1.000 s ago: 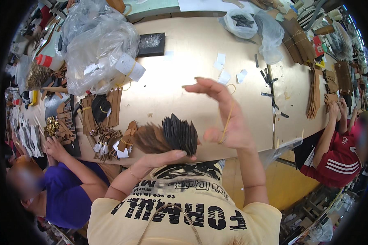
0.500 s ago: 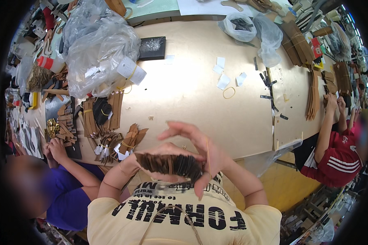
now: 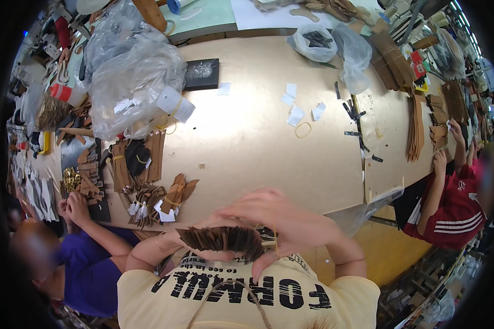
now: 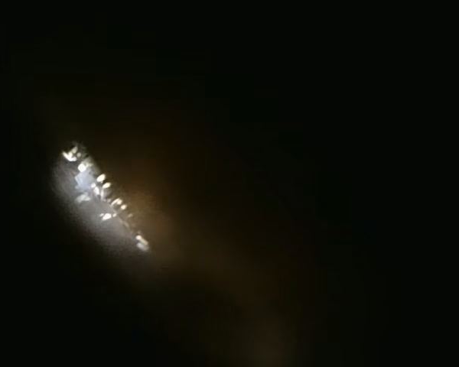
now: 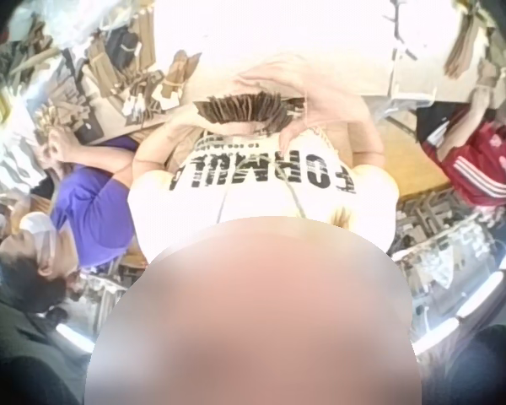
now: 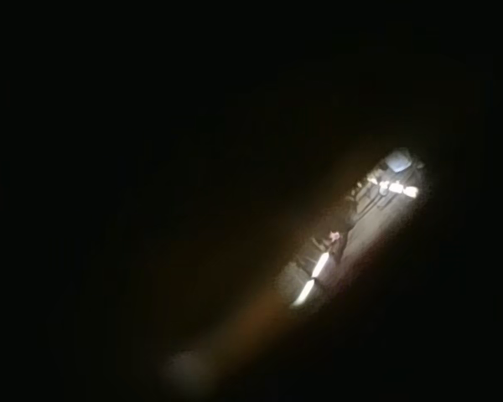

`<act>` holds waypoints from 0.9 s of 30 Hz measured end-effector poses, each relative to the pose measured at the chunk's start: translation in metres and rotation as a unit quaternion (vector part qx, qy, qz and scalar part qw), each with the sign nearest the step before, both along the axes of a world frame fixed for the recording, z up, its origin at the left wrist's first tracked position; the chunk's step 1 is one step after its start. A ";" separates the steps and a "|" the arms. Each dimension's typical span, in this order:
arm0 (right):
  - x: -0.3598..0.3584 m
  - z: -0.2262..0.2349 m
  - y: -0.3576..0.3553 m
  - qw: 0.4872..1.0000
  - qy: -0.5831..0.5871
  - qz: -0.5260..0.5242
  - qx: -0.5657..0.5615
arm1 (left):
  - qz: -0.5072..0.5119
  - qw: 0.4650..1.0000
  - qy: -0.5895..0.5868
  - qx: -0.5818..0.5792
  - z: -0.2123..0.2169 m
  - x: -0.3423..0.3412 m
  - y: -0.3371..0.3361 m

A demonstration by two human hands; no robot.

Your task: The person gathers dark leather strips, aligns them into a bundle, and secures them with a rubber band. They then attach a small white label to the bundle and place it on the table. Later, they handle a light-brown leather strap with a metal buckle, fold it, and set it aside.

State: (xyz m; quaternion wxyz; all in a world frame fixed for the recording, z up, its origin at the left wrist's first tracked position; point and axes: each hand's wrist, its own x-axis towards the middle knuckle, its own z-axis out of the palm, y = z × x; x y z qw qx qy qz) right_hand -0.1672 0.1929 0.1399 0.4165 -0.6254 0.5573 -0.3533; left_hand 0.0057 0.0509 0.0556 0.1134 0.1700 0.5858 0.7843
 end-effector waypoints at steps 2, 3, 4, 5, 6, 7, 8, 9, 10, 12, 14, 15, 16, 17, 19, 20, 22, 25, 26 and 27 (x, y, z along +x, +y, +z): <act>0.000 0.017 0.002 0.997 0.076 -0.026 0.018 | 0.067 0.997 -0.026 -0.020 0.000 0.001 0.005; 0.000 0.025 0.001 0.992 0.113 -0.037 0.027 | 0.101 0.994 -0.039 -0.030 0.001 0.000 0.007; 0.005 0.029 -0.003 0.989 0.144 -0.016 0.018 | 0.105 0.992 -0.069 0.023 0.004 0.000 0.010; 0.013 0.031 -0.009 0.985 0.173 0.005 0.010 | 0.105 0.990 -0.081 0.039 0.008 -0.002 0.010; 0.022 0.033 -0.016 0.976 0.208 0.043 0.036 | 0.112 0.991 -0.071 0.016 0.011 -0.007 0.011; 0.029 0.034 -0.022 0.968 0.251 0.018 -0.019 | 0.121 0.991 -0.054 -0.013 0.015 -0.011 0.011; 0.035 0.034 -0.029 0.953 0.301 0.009 -0.039 | 0.130 0.989 -0.024 -0.063 0.019 -0.017 0.012; 0.041 0.033 -0.036 0.936 0.347 0.003 -0.051 | 0.143 0.985 -0.006 -0.096 0.023 -0.021 0.013; 0.042 0.029 -0.046 0.917 0.387 0.048 -0.077 | 0.158 0.978 0.016 -0.134 0.026 -0.029 0.014; 0.035 0.012 -0.072 0.877 0.442 0.122 -0.145 | 0.185 0.961 0.047 -0.199 0.029 -0.040 0.017; 0.026 -0.018 -0.115 0.889 0.424 0.165 -0.055 | 0.180 0.947 0.023 -0.263 0.029 -0.049 0.016; 0.005 -0.031 -0.136 0.902 0.382 0.204 -0.011 | 0.198 0.941 0.052 -0.270 0.027 -0.053 0.015; -0.019 -0.042 -0.157 0.916 0.332 0.226 -0.002 | 0.180 0.944 0.014 -0.277 0.025 -0.052 0.007; -0.045 -0.048 -0.169 0.923 0.284 0.243 0.091 | 0.177 0.947 0.006 -0.267 0.024 -0.047 -0.004; -0.093 -0.050 -0.157 0.943 0.185 0.205 0.186 | 0.309 0.940 -0.115 -0.084 0.021 -0.030 -0.017; -0.108 -0.048 -0.141 0.960 0.117 0.168 0.190 | 0.266 0.950 -0.161 0.006 0.020 -0.018 -0.040; -0.130 -0.032 -0.102 0.988 -0.016 0.087 0.127 | 0.268 0.921 -0.249 0.135 0.011 -0.012 -0.061; -0.125 -0.021 -0.058 0.995 0.021 -0.020 -0.093 | 0.270 0.890 -0.284 0.233 0.001 -0.004 -0.063; -0.118 -0.022 -0.045 0.994 0.047 -0.038 -0.093 | 0.262 0.883 -0.272 0.280 -0.002 -0.006 -0.059; -0.106 -0.029 -0.035 0.988 0.038 -0.051 -0.139 | 0.277 0.871 -0.260 0.312 -0.003 -0.006 -0.061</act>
